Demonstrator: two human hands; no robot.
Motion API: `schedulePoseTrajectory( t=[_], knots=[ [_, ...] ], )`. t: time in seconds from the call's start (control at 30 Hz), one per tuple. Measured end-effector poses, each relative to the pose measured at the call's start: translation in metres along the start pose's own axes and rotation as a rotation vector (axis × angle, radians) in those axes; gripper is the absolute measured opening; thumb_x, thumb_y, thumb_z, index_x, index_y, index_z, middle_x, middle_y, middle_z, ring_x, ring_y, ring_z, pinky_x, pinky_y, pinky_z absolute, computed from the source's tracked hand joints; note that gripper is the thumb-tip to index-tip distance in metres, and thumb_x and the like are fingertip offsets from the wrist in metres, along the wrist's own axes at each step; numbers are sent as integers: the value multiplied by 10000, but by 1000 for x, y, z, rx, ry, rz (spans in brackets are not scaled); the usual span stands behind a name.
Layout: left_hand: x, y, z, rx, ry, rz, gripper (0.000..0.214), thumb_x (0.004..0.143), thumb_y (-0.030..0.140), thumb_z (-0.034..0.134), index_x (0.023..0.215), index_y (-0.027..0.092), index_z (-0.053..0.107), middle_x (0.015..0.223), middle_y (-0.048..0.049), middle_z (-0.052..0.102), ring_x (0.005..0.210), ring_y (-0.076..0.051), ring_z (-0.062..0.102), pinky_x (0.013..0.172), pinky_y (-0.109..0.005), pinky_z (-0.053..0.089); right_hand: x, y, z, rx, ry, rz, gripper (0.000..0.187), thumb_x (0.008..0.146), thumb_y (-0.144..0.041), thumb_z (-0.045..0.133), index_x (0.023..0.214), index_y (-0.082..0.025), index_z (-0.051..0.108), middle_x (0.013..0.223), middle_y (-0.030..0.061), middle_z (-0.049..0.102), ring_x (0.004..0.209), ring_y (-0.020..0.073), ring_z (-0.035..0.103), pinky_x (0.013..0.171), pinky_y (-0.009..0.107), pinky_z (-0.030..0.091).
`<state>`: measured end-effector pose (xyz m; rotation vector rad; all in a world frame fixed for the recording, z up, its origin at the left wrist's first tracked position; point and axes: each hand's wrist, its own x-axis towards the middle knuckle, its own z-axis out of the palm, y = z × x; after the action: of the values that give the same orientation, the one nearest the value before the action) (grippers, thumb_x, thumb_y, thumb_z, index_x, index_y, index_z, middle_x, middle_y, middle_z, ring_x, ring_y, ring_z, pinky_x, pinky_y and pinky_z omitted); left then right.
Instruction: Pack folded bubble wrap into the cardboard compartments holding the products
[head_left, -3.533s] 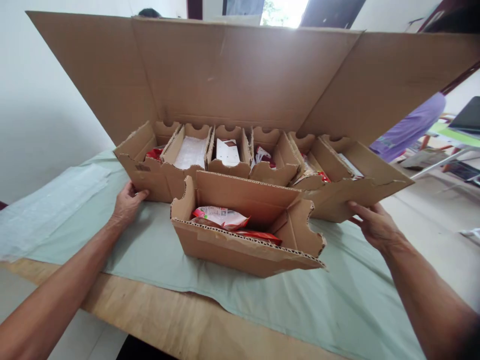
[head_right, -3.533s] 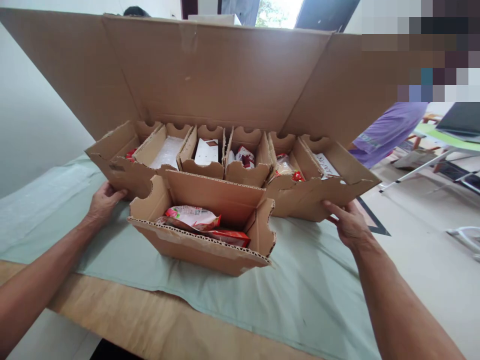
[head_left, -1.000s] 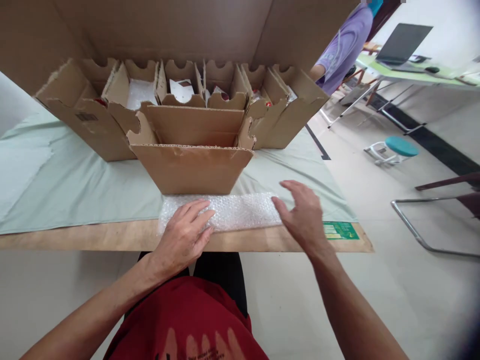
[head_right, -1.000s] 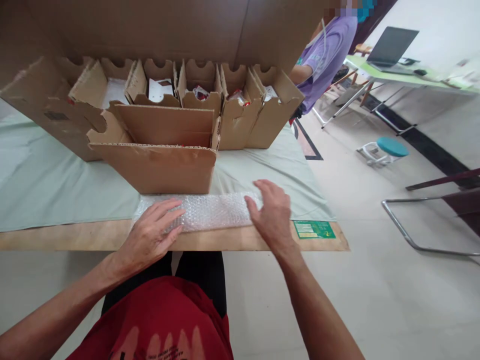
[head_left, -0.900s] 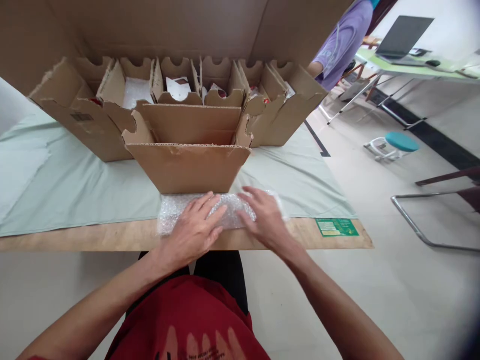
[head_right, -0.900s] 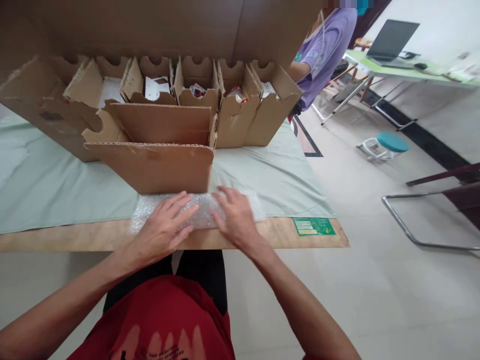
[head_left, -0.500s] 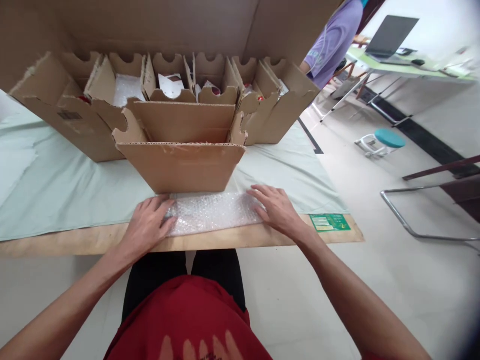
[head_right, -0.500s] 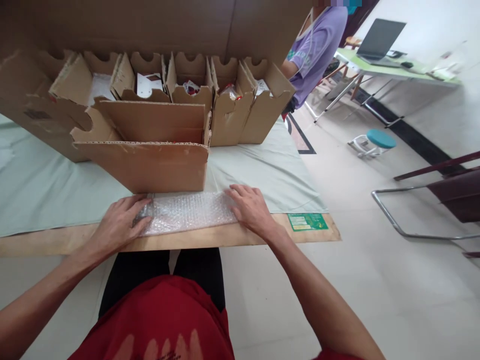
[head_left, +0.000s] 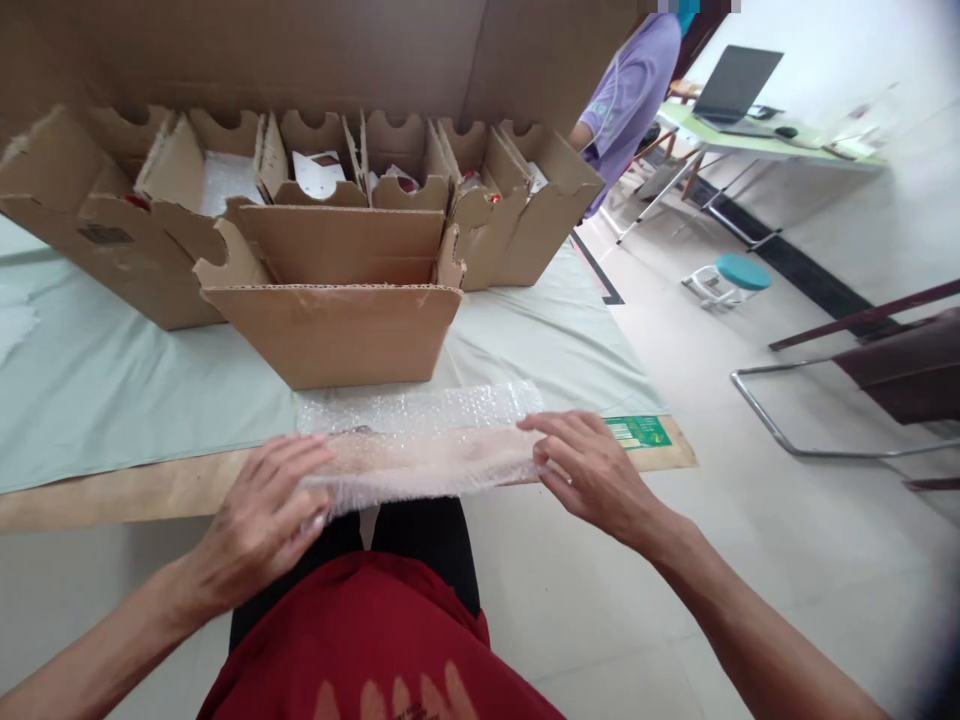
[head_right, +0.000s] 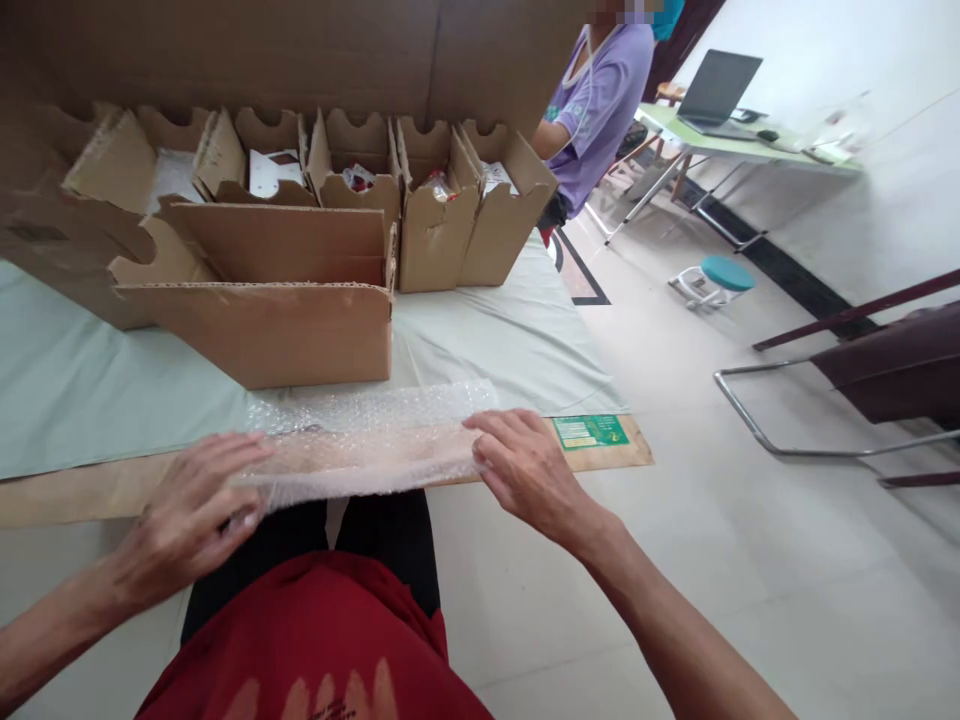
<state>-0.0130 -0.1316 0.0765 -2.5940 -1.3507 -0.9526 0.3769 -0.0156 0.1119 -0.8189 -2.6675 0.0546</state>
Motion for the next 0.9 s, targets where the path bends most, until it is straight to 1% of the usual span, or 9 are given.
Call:
schedulePoseTrajectory(
  t=[0.1, 0.2, 0.27, 0.4, 0.5, 0.6, 0.7, 0.8, 0.9],
  knots=[
    [-9, 17, 12, -150, -64, -83, 254, 912, 85, 629, 1117, 235, 614, 1071, -63, 768, 1095, -257, 729, 1034, -471, 562, -19, 5, 2, 26, -89, 50, 296, 843, 9, 511, 1000, -219, 615, 916, 45, 733, 869, 232, 658, 833, 376, 461],
    [21, 23, 26, -184, -36, -155, 235, 959, 129, 575, 1161, 232, 638, 934, -44, 746, 885, -209, 730, 825, -363, 609, -13, 27, -7, -53, -53, 94, 293, 868, -11, 513, 999, -224, 666, 900, 46, 736, 873, 243, 658, 801, 376, 461],
    [61, 28, 32, -168, 40, -116, 187, 964, 113, 545, 1056, 226, 662, 958, -59, 739, 890, -201, 721, 784, -333, 602, -2, 46, -28, -124, 98, 160, 203, 940, -86, 535, 915, -229, 676, 943, 58, 747, 926, 251, 673, 847, 398, 472],
    [141, 47, 46, -107, 344, 14, 172, 948, 77, 561, 965, 216, 660, 1069, -69, 757, 1003, -206, 725, 886, -368, 598, 0, 71, -77, -289, 494, 383, 150, 1006, -250, 583, 891, -243, 679, 1055, 75, 760, 1093, 279, 683, 1029, 474, 453],
    [165, 56, 74, -92, 377, 171, 170, 950, 58, 570, 963, 201, 661, 1155, -83, 777, 1108, -228, 725, 1005, -432, 559, -28, 82, -82, -371, 595, 428, 160, 1004, -274, 595, 872, -235, 678, 1087, 98, 771, 1158, 298, 676, 1055, 491, 449],
    [159, 48, 116, -62, 146, 208, 235, 951, 26, 507, 956, 180, 684, 1140, -106, 792, 1111, -253, 736, 1028, -476, 546, -66, 97, -53, -368, 429, 496, 162, 973, -235, 578, 863, -224, 697, 1101, 102, 782, 1190, 323, 668, 1055, 522, 447],
    [140, 30, 140, -54, -57, 162, 292, 887, -26, 488, 953, 159, 704, 1111, -125, 801, 1101, -289, 745, 993, -500, 565, -98, 114, -19, -305, 75, 566, 244, 859, -109, 558, 974, -220, 742, 1194, 86, 774, 1280, 342, 628, 1048, 534, 446],
    [121, 19, 122, -92, -243, 144, 396, 788, 15, 571, 1119, 176, 717, 1311, -142, 741, 1249, -341, 684, 1058, -557, 534, -119, 125, -19, -215, -226, 577, 546, 731, -76, 571, 1233, -227, 722, 1371, 93, 707, 1353, 360, 584, 1068, 552, 454],
    [115, 22, 79, -211, -464, 95, 648, 783, 209, 683, 1423, 242, 592, 1457, -119, 658, 1325, -340, 634, 1097, -535, 522, -126, 126, -52, -67, -329, 556, 643, 792, -249, 645, 1434, -228, 624, 1481, 119, 629, 1383, 377, 563, 1116, 587, 454]
  ],
)
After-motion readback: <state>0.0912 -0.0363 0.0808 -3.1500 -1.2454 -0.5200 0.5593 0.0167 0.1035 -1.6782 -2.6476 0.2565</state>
